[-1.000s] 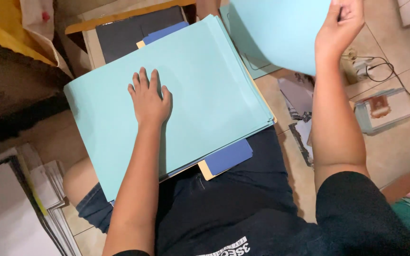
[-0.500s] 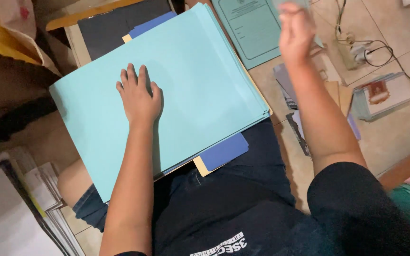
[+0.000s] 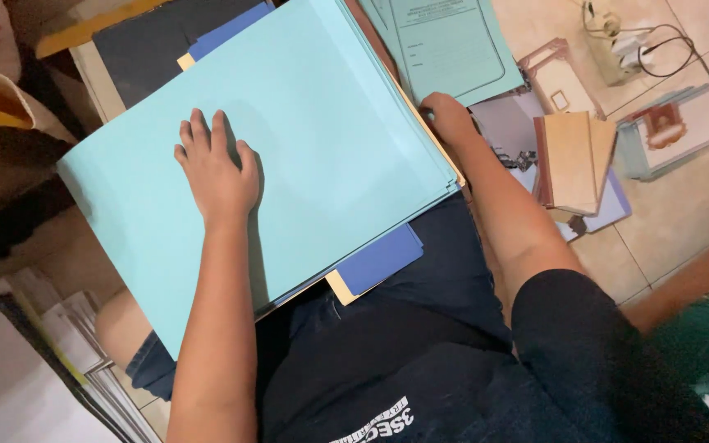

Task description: A person is sitting on the floor, picking up blue folders, opening them, and smoothing them flat with their hands.

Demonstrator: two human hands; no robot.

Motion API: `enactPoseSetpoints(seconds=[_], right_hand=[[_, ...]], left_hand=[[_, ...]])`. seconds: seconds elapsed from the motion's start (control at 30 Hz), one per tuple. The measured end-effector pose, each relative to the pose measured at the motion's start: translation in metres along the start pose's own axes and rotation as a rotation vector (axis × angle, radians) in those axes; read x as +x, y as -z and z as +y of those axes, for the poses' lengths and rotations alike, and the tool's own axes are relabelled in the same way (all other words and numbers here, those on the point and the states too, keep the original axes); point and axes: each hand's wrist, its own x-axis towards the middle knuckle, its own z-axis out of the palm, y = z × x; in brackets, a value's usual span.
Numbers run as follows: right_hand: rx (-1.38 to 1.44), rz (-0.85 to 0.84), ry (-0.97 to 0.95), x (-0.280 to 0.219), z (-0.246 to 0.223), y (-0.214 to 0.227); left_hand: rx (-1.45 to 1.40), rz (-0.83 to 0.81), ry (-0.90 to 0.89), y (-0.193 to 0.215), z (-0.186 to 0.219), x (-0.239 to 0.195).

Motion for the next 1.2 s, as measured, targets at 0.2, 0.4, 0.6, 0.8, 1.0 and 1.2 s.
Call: enactPoseSetpoints(seconds=[0.2, 0.4, 0.6, 0.8, 1.0, 1.2], right_hand=[[-0.476, 0.118, 0.425, 0.008, 0.031, 0.001], [-0.495, 0.013, 0.326, 0.018, 0.031, 0.005], [-0.548, -0.099, 0.236, 0.02, 0.015, 0.019], [-0.552, -0.023, 0.172, 0.039, 0.021, 0.009], [-0.329, 0.081, -0.088, 0.077, 0.03, -0.028], [-0.445, 0.211, -0.098, 0.105, 0.054, -0.061]], left_hand=[[0.004, 0.011, -0.006, 0.0, 0.003, 0.0], [-0.002, 0.026, -0.008, -0.004, -0.001, 0.001], [-0.008, 0.058, -0.027, -0.005, -0.003, 0.0], [-0.004, 0.054, -0.034, -0.005, -0.002, 0.001], [-0.066, 0.172, -0.098, 0.006, 0.01, -0.001], [-0.047, 0.154, -0.079, 0.003, 0.008, -0.001]])
